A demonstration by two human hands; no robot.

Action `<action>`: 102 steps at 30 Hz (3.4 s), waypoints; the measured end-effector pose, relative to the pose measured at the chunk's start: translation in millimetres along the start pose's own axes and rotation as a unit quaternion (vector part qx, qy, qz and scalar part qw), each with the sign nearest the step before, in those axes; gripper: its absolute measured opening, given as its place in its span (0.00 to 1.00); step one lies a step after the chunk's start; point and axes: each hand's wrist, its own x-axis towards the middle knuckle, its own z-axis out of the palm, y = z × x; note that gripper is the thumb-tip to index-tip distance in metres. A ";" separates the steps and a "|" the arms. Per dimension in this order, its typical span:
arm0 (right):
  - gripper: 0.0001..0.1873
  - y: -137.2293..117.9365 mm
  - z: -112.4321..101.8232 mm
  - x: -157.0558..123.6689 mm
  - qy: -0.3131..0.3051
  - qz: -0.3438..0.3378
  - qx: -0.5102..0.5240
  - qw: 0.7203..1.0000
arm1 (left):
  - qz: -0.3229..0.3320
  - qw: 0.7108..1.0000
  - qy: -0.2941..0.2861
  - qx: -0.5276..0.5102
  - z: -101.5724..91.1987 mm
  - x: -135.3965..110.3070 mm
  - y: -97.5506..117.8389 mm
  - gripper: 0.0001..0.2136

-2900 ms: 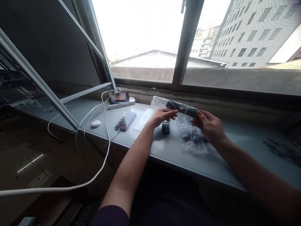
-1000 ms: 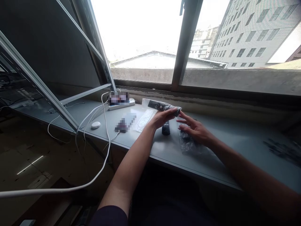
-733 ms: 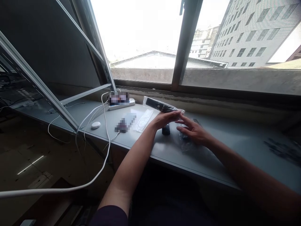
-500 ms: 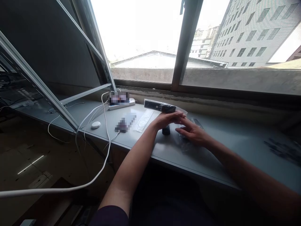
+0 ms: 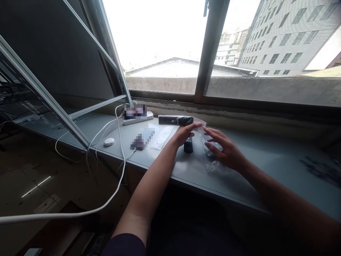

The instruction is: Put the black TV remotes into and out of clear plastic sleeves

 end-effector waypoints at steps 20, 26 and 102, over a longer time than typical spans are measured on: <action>0.25 -14.8 -2.8 10.6 0.136 0.048 0.049 0.988 | -0.077 0.955 0.026 -0.284 3.3 4.4 10.6 0.16; 0.26 -21.7 -13.3 11.5 0.167 0.035 -0.031 0.985 | -0.103 0.929 0.135 -0.328 -3.8 8.8 15.5 0.17; 0.18 3.8 16.0 -2.4 -0.166 -0.078 -0.073 0.980 | 0.047 0.770 0.212 0.600 -14.5 4.7 -15.5 0.25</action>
